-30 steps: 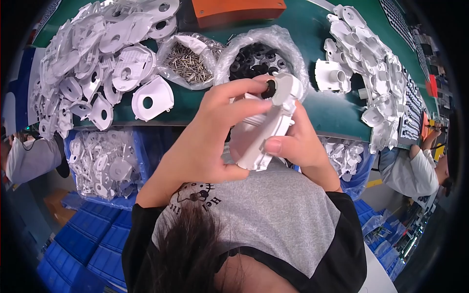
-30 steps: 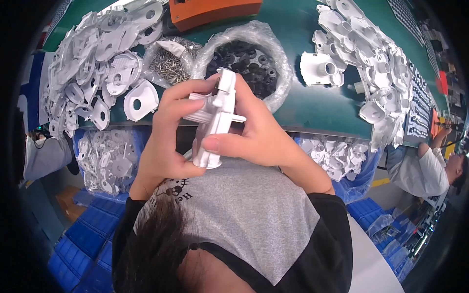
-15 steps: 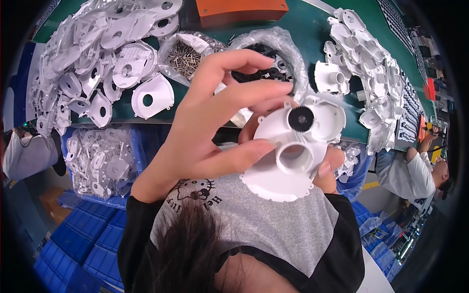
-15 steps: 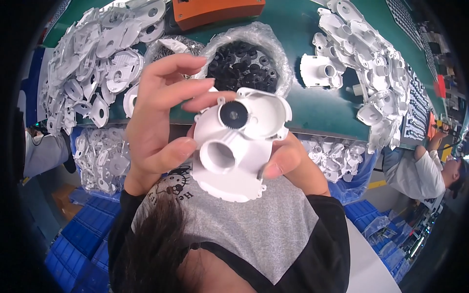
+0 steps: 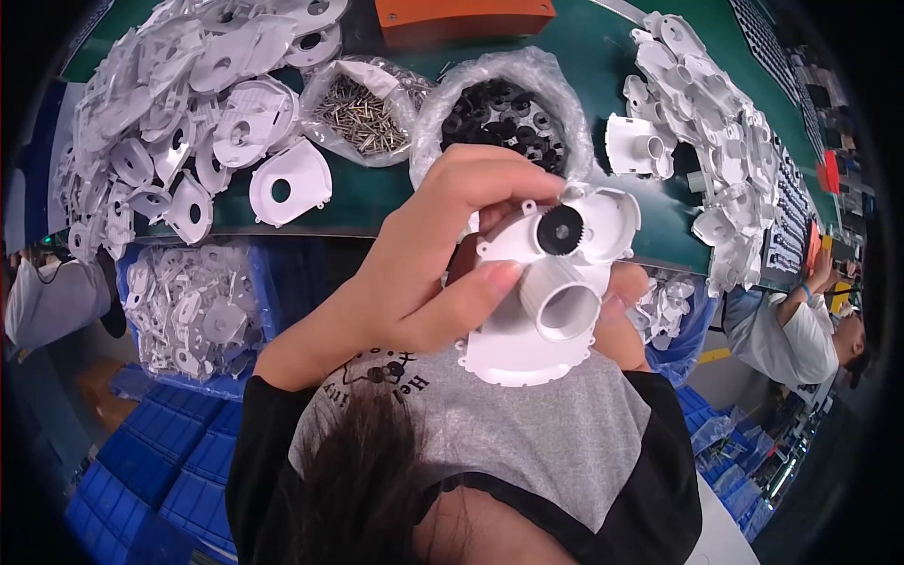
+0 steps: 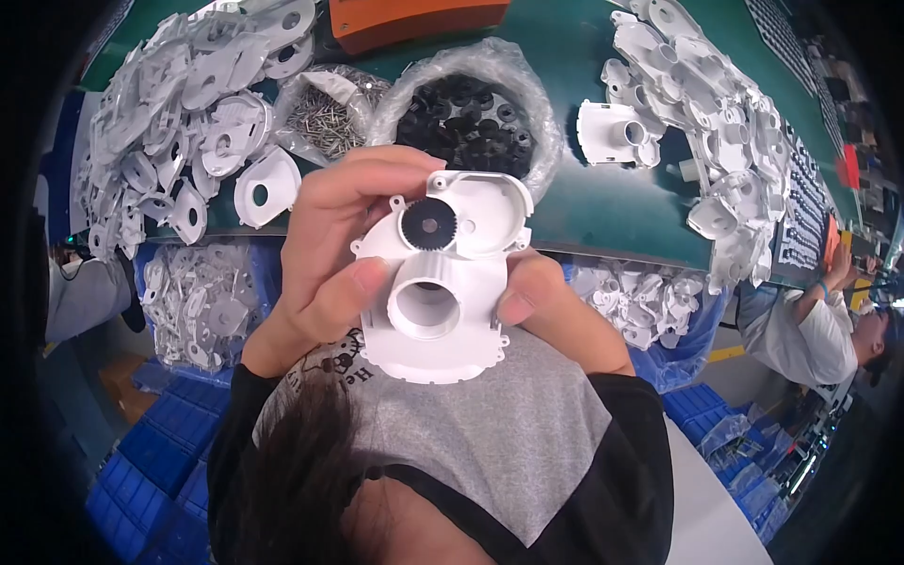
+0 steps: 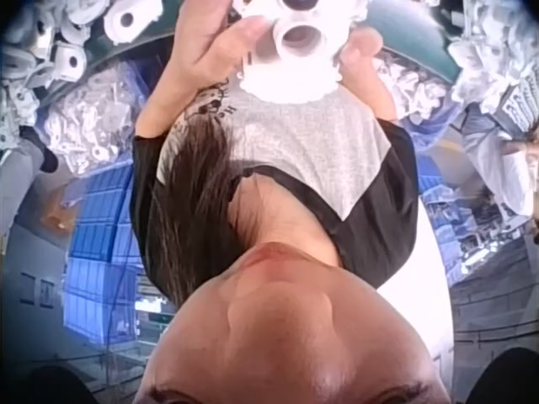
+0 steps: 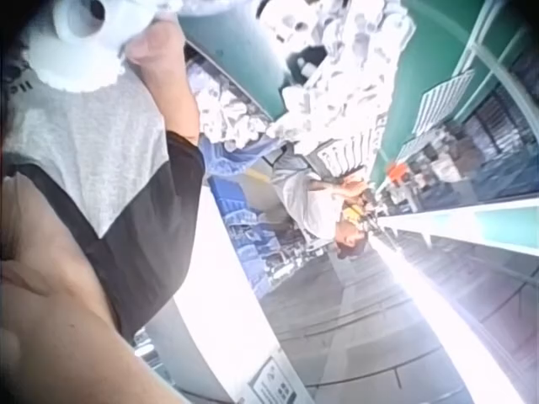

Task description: Manually assembling small plastic housings with internal components using a lever-operated press machine.

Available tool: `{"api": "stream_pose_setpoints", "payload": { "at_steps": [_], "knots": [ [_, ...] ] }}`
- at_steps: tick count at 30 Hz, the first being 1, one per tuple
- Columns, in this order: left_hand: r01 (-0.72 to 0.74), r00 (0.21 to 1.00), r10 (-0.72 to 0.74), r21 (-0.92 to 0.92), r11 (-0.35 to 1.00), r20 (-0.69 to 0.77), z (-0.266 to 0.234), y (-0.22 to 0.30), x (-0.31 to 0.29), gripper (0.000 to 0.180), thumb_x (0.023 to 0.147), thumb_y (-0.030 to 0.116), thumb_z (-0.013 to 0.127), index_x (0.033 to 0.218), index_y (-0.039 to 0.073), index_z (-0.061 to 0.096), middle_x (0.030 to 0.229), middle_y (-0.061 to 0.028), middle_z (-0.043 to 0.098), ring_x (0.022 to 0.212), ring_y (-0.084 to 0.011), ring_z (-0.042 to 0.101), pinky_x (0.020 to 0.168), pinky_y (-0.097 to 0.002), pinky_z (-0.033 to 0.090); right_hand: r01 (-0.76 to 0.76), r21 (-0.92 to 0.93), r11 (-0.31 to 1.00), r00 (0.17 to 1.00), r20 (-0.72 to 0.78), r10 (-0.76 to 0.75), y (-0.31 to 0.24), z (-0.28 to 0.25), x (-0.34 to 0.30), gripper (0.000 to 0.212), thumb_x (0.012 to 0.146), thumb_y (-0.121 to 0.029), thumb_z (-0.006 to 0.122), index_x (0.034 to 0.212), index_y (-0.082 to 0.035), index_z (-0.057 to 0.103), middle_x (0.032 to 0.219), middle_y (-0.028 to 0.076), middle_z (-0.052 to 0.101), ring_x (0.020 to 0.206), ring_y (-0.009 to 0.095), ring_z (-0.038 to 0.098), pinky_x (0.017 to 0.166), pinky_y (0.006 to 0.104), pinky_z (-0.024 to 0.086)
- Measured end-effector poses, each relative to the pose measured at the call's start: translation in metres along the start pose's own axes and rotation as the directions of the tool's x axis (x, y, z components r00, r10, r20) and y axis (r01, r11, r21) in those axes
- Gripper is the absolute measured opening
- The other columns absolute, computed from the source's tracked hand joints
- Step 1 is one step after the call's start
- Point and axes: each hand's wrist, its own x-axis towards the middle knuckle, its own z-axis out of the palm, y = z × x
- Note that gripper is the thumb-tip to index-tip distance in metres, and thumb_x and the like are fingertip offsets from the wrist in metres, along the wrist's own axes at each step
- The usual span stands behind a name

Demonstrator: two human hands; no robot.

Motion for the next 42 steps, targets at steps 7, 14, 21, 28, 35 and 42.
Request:
{"api": "stream_pose_setpoints", "payload": {
  "at_steps": [7, 14, 21, 28, 35, 42],
  "knots": [
    [0.022, 1.000, -0.023, -0.049, 0.999, -0.011, -0.004, -0.004, -0.002, 0.042, 0.076, 0.007, 0.053, 0.116, -0.002, 0.043, 0.111, -0.0142, 0.050, 0.094, -0.0193, 0.049, 0.084, -0.0292, 0.040, 0.001, -0.015, 1.000, 0.999, -0.053, -0.002, 0.002, 0.001, 0.003, 0.087, 0.041, -0.026, 0.063, 0.121, 0.002, 0.045, 0.111, 0.013, 0.057, 0.099, 0.022, 0.058, 0.085, 0.0280, 0.046],
    [-0.051, 0.997, 0.056, 0.093, 0.994, -0.055, -0.016, -0.004, -0.002, 0.039, 0.077, 0.004, 0.052, 0.113, -0.004, 0.044, 0.105, -0.0137, 0.052, 0.097, -0.0185, 0.051, 0.087, -0.0296, 0.040, 0.114, -0.257, 0.960, 0.981, -0.122, -0.149, 0.000, 0.020, 0.007, 0.072, 0.064, -0.022, 0.062, 0.129, 0.000, 0.039, 0.118, 0.009, 0.053, 0.109, 0.020, 0.052, 0.093, 0.0308, 0.040],
    [-0.010, 0.977, 0.030, 0.095, 0.995, -0.213, -0.002, -0.009, -0.008, 0.036, 0.079, 0.006, 0.053, 0.112, -0.005, 0.045, 0.106, -0.0151, 0.052, 0.092, -0.0192, 0.052, 0.083, -0.0304, 0.042, 0.047, -0.333, 0.942, 0.961, -0.242, -0.134, -0.002, 0.020, 0.004, 0.061, 0.065, -0.009, 0.054, 0.124, 0.003, 0.042, 0.111, 0.009, 0.056, 0.102, 0.018, 0.055, 0.088, 0.0274, 0.043],
    [-0.133, 0.957, 0.172, 0.174, 0.976, -0.234, -0.005, -0.012, -0.004, 0.031, 0.080, 0.008, 0.054, 0.107, -0.005, 0.051, 0.100, -0.0163, 0.058, 0.088, -0.0233, 0.055, 0.080, -0.0326, 0.043, 0.059, -0.367, 0.928, 0.959, -0.238, -0.155, -0.004, 0.026, 0.007, 0.063, 0.064, -0.011, 0.054, 0.124, 0.005, 0.042, 0.112, 0.010, 0.056, 0.103, 0.018, 0.055, 0.089, 0.0277, 0.042],
    [-0.160, 0.952, 0.218, 0.255, 0.953, -0.215, -0.007, -0.013, -0.002, 0.024, 0.081, 0.007, 0.053, 0.102, -0.004, 0.056, 0.095, -0.0153, 0.061, 0.088, -0.0255, 0.056, 0.080, -0.0333, 0.044, 0.078, -0.380, 0.922, 0.960, -0.220, -0.172, -0.004, 0.022, 0.008, 0.065, 0.063, -0.012, 0.053, 0.125, 0.005, 0.040, 0.113, 0.011, 0.056, 0.104, 0.019, 0.055, 0.089, 0.0283, 0.042],
    [-0.147, 0.950, 0.192, 0.189, 0.971, -0.246, -0.006, -0.016, -0.004, 0.021, 0.080, 0.004, 0.054, 0.099, -0.004, 0.056, 0.095, -0.0165, 0.060, 0.088, -0.0248, 0.057, 0.080, -0.0321, 0.044, 0.141, -0.271, 0.952, 0.972, -0.144, -0.185, -0.001, 0.014, 0.008, 0.066, 0.064, -0.013, 0.049, 0.126, 0.005, 0.038, 0.114, 0.013, 0.055, 0.105, 0.020, 0.054, 0.090, 0.0293, 0.043]
  ]
}}
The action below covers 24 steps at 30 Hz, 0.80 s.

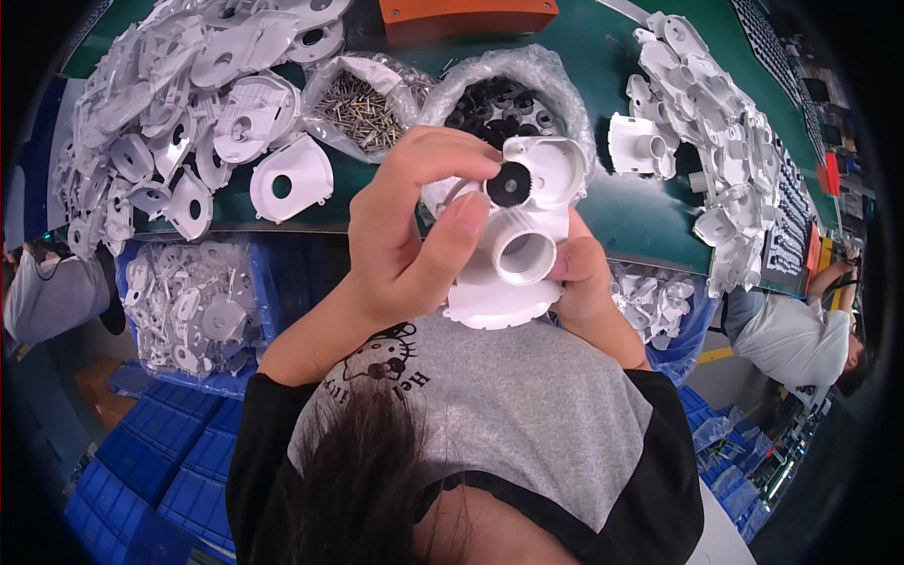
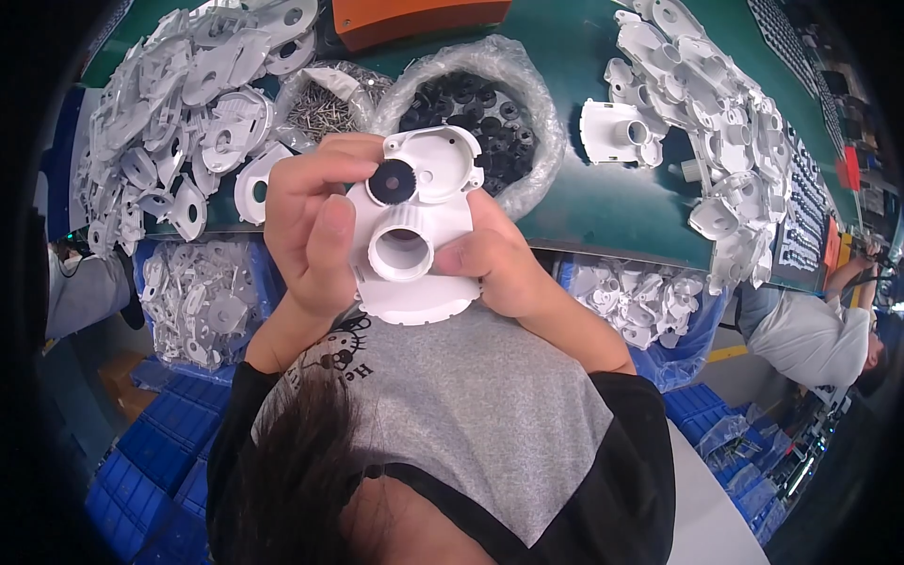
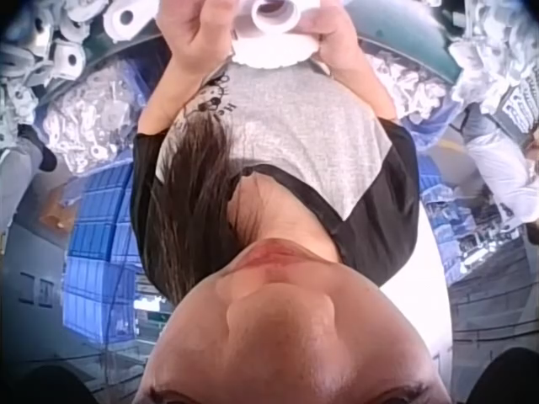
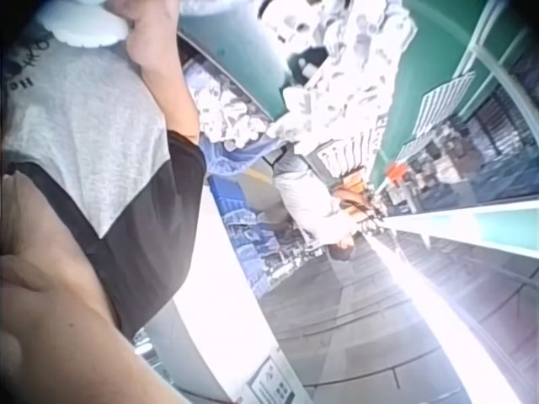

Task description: Manually assembling small plastic housings with internal components using a lever-operated press machine.

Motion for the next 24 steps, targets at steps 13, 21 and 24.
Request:
{"api": "stream_pose_setpoints", "payload": {
  "at_steps": [13, 21, 24],
  "knots": [
    [-0.024, 0.999, 0.024, 0.006, 1.000, -0.022, 0.002, 0.000, -0.003, 0.020, 0.083, 0.005, 0.053, 0.101, -0.004, 0.055, 0.096, -0.0160, 0.060, 0.089, -0.0230, 0.057, 0.080, -0.0305, 0.044, -0.023, -0.021, 1.000, 0.997, -0.077, 0.021, 0.004, 0.001, -0.004, 0.067, 0.066, -0.009, 0.047, 0.129, 0.004, 0.032, 0.118, 0.015, 0.050, 0.108, 0.024, 0.052, 0.092, 0.0330, 0.043],
    [0.078, 0.997, -0.079, 0.083, 0.993, 0.015, -0.003, 0.002, 0.004, 0.022, 0.083, 0.004, 0.056, 0.103, -0.003, 0.051, 0.099, -0.0164, 0.059, 0.090, -0.0215, 0.057, 0.082, -0.0309, 0.043, -0.019, 0.008, 1.000, 0.998, -0.060, 0.019, 0.001, -0.005, 0.003, 0.066, 0.066, -0.009, 0.048, 0.129, 0.004, 0.032, 0.119, 0.015, 0.049, 0.109, 0.023, 0.051, 0.093, 0.0331, 0.042],
    [0.058, 0.998, -0.057, 0.017, 0.998, -0.016, 0.000, -0.002, -0.002, 0.033, 0.084, 0.004, 0.057, 0.113, -0.003, 0.044, 0.104, -0.0157, 0.058, 0.092, -0.0208, 0.057, 0.084, -0.0308, 0.043, 0.018, -0.006, 1.000, 0.996, -0.083, -0.018, -0.002, 0.003, 0.008, 0.067, 0.067, -0.009, 0.047, 0.130, 0.003, 0.031, 0.120, 0.015, 0.049, 0.110, 0.023, 0.051, 0.093, 0.0331, 0.042]
  ]
}}
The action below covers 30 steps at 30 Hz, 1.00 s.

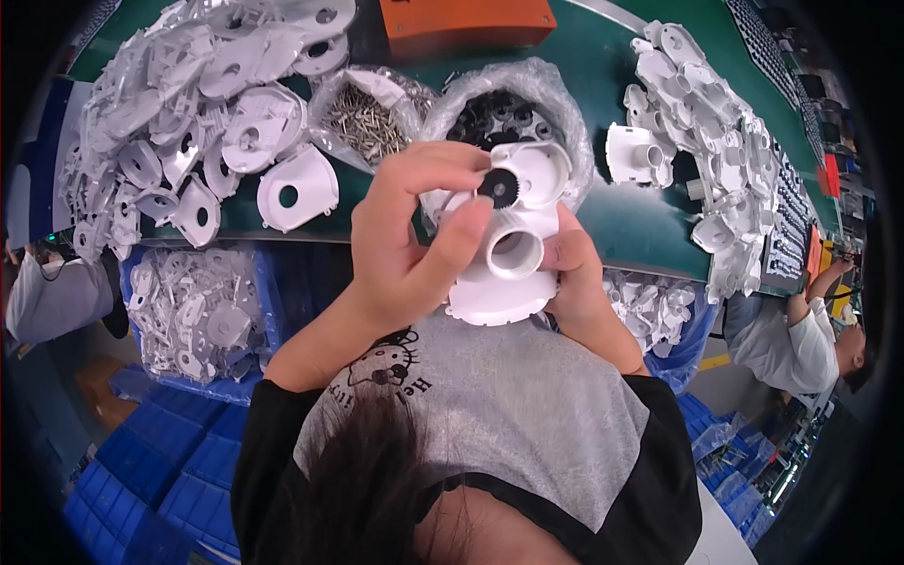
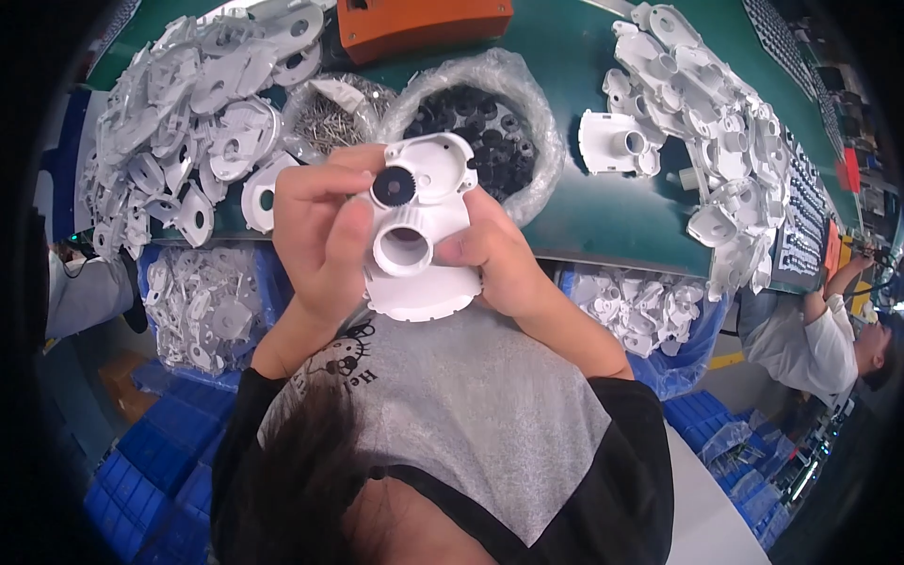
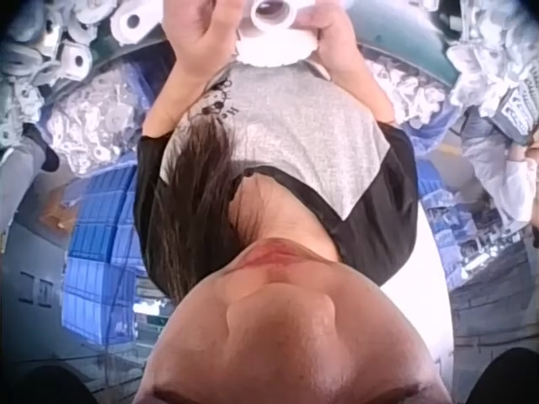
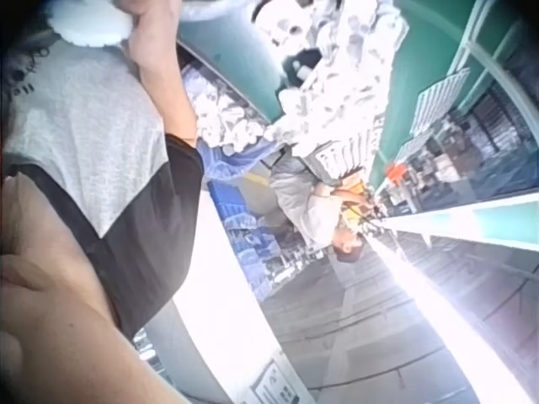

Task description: Manually assembling small plastic housings with internal components using a lever-operated press machine.

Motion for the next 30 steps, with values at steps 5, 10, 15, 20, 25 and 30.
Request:
{"api": "stream_pose_setpoints", "payload": {
  "at_steps": [5, 10, 15, 20, 25, 30],
  "knots": [
    [0.391, 0.917, -0.399, -0.158, 0.907, -0.023, 0.002, 0.009, 0.007, 0.039, 0.087, 0.008, 0.057, 0.120, -0.002, 0.038, 0.113, -0.0117, 0.054, 0.102, -0.0145, 0.052, 0.089, -0.0290, 0.041, 0.103, 0.004, 0.995, 0.967, -0.236, -0.099, -0.009, 0.003, 0.009, 0.063, 0.070, 0.003, 0.042, 0.132, 0.000, 0.032, 0.122, 0.012, 0.048, 0.114, 0.021, 0.048, 0.097, 0.0326, 0.038],
    [0.683, 0.729, -0.643, -0.194, 0.704, 0.232, -0.018, 0.010, 0.013, 0.021, 0.092, 0.005, 0.050, 0.110, -0.003, 0.044, 0.107, -0.0095, 0.058, 0.098, -0.0112, 0.055, 0.083, -0.0238, 0.043, 0.286, -0.394, 0.874, 0.955, 0.042, -0.293, -0.013, -0.014, 0.017, 0.053, 0.084, -0.007, 0.045, 0.133, 0.000, 0.028, 0.126, 0.009, 0.042, 0.117, 0.016, 0.039, 0.100, 0.0284, 0.029],
    [0.661, 0.743, -0.612, -0.156, 0.734, 0.271, -0.030, 0.018, 0.045, 0.019, 0.093, 0.007, 0.049, 0.109, -0.001, 0.046, 0.098, -0.0062, 0.058, 0.090, -0.0099, 0.055, 0.079, -0.0223, 0.043, 0.143, 0.059, 0.988, 0.989, 0.040, -0.146, -0.023, -0.016, 0.030, 0.043, 0.091, -0.032, 0.045, 0.124, -0.007, 0.035, 0.110, 0.007, 0.052, 0.091, 0.014, 0.054, 0.075, 0.0277, 0.047],
    [0.592, 0.792, -0.609, -0.285, 0.754, 0.034, -0.046, 0.000, 0.081, 0.019, 0.091, 0.016, 0.049, 0.103, 0.001, 0.048, 0.088, -0.0054, 0.059, 0.076, -0.0135, 0.060, 0.058, -0.0254, 0.049, 0.063, 0.216, 0.974, 0.998, 0.017, -0.068, -0.014, -0.040, 0.038, 0.024, 0.093, -0.022, 0.041, 0.105, -0.003, 0.050, 0.080, 0.008, 0.056, 0.059, 0.013, 0.047, 0.051, 0.0240, 0.039],
    [0.456, 0.870, -0.450, -0.019, 0.890, -0.200, -0.136, -0.056, 0.180, 0.029, 0.090, 0.020, 0.052, 0.105, -0.003, 0.044, 0.086, -0.0157, 0.061, 0.068, -0.0246, 0.065, 0.057, -0.0315, 0.053, 0.161, 0.128, 0.979, 0.987, -0.035, -0.158, -0.020, -0.058, 0.010, 0.019, 0.083, -0.001, 0.040, 0.099, -0.001, 0.051, 0.081, 0.013, 0.058, 0.063, 0.016, 0.051, 0.055, 0.0264, 0.043],
    [0.540, 0.821, -0.420, 0.283, 0.793, -0.387, -0.193, -0.144, 0.244, 0.037, 0.085, 0.023, 0.061, 0.114, 0.003, 0.048, 0.082, -0.0145, 0.059, 0.063, -0.0225, 0.064, 0.048, -0.0338, 0.051, 0.331, -0.196, 0.923, 0.913, -0.180, -0.365, -0.020, -0.080, -0.015, 0.019, 0.070, 0.010, 0.037, 0.078, 0.000, 0.051, 0.083, 0.014, 0.059, 0.066, 0.014, 0.052, 0.059, 0.0244, 0.042]
  ]
}}
